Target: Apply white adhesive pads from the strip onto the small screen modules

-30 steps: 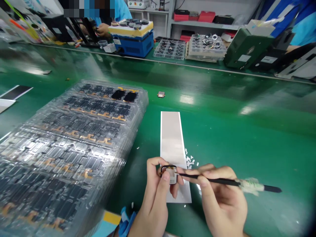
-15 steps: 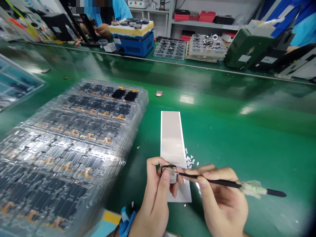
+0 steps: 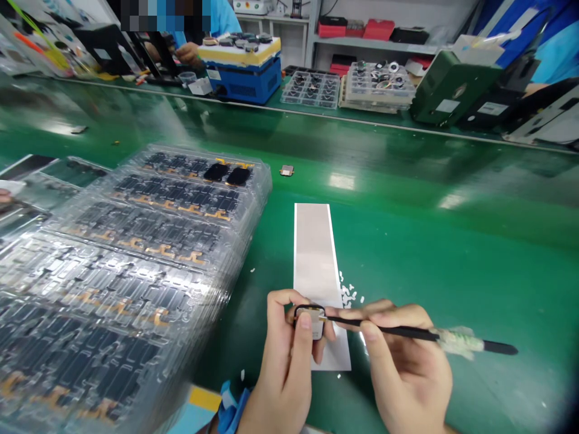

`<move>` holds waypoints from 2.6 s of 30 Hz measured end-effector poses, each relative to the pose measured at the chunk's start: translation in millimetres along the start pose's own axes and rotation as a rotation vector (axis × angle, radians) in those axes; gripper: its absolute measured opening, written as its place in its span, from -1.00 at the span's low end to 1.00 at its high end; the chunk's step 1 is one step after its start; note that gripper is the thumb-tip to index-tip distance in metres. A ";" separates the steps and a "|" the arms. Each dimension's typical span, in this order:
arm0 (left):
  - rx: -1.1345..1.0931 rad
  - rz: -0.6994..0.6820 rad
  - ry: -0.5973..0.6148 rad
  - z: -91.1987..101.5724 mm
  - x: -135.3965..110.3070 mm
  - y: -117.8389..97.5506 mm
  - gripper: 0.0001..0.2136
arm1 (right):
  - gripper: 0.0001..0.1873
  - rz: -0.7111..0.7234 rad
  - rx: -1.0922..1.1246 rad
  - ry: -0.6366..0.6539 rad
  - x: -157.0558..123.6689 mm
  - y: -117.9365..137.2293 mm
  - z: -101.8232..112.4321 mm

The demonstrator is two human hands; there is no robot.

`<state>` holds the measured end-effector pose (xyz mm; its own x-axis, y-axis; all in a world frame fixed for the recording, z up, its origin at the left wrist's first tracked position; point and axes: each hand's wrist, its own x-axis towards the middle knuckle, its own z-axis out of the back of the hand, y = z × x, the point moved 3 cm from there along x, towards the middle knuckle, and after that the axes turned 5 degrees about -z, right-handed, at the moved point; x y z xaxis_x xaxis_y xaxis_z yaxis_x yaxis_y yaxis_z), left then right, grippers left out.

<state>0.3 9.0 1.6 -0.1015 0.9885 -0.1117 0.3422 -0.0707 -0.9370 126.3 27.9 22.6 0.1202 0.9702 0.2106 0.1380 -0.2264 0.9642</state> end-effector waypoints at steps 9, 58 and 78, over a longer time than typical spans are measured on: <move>0.064 -0.050 0.081 6.2 4.6 6.8 -0.84 | -0.86 -0.040 -0.009 -0.050 -2.0 -2.2 0.5; 0.785 -0.269 0.595 -21.6 -12.2 21.2 -0.81 | -0.85 -0.341 -0.333 -0.344 -40.6 -26.5 72.5; 0.895 -0.217 0.827 -18.1 -6.4 21.0 -0.86 | -0.87 -0.345 -0.259 -0.381 -41.7 -26.4 72.3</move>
<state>25.1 3.6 -11.4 0.6549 0.7557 0.0118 -0.4000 0.3598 -0.8430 188.7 -12.9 -23.2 0.4635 0.8733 -0.1499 -0.0073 0.1729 0.9849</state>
